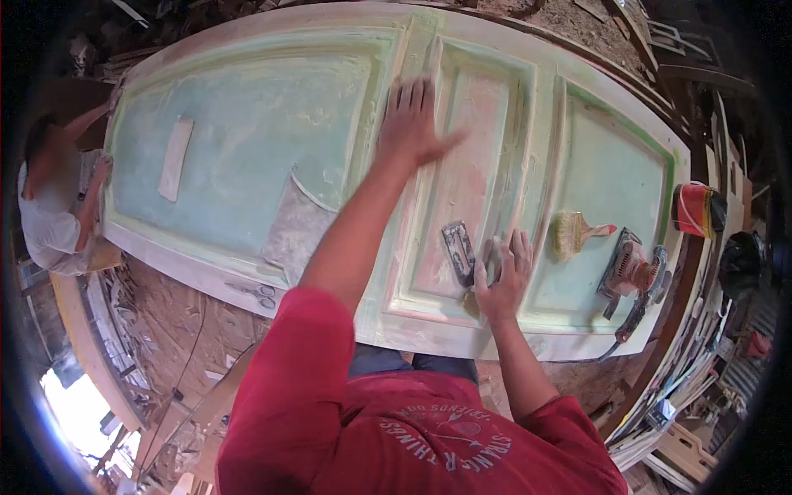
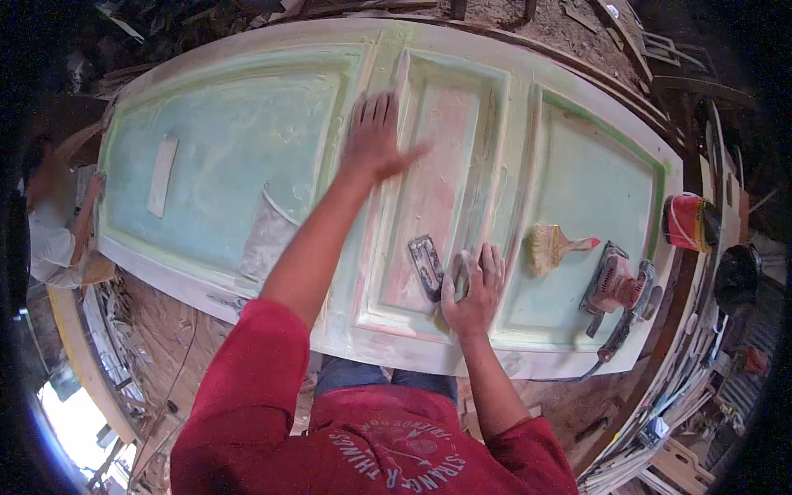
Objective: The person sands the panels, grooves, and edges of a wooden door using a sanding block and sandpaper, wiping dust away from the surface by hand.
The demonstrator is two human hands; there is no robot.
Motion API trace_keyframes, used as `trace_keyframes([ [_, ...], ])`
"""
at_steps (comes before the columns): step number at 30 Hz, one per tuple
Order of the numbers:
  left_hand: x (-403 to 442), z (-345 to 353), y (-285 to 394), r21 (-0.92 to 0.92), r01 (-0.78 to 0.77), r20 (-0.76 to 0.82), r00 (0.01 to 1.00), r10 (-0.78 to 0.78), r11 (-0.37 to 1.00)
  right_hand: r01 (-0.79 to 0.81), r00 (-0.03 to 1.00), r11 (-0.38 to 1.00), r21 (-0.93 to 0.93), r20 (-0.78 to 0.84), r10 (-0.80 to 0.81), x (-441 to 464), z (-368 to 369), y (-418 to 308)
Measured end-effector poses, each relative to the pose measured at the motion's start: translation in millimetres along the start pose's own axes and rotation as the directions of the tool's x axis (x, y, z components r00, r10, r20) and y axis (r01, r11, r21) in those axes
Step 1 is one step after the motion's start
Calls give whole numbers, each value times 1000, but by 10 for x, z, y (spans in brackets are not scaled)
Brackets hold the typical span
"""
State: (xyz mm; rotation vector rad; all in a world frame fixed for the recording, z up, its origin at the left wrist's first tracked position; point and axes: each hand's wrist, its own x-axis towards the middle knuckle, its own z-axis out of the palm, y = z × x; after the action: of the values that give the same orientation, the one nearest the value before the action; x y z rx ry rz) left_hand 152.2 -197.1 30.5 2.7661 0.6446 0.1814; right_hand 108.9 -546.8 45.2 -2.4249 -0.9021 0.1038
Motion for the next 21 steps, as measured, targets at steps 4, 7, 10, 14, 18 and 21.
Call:
trace_keyframes([
  [4,-113,48,-8,-44,12,4,1000,-12,999,0,1000,1000,0,-12,0,-48,-38,2],
  [7,-1591,-111,196,3,42,225,974,-41,999,-2,1000,1000,11,-11,2,-31,-12,1],
  [10,-3097,-299,437,-99,69,343,939,-31,993,-7,1000,1000,29,-14,7,-13,-15,-14],
  [14,-2607,-257,417,-61,52,226,973,-37,997,-20,999,999,28,-25,20,-16,17,17],
  [18,-806,-91,155,38,3,43,999,-4,999,-5,1000,1000,11,-26,6,-29,9,4],
  [21,-201,55,19,-47,-26,-114,993,20,999,7,999,1000,11,-32,-7,-42,24,8],
])
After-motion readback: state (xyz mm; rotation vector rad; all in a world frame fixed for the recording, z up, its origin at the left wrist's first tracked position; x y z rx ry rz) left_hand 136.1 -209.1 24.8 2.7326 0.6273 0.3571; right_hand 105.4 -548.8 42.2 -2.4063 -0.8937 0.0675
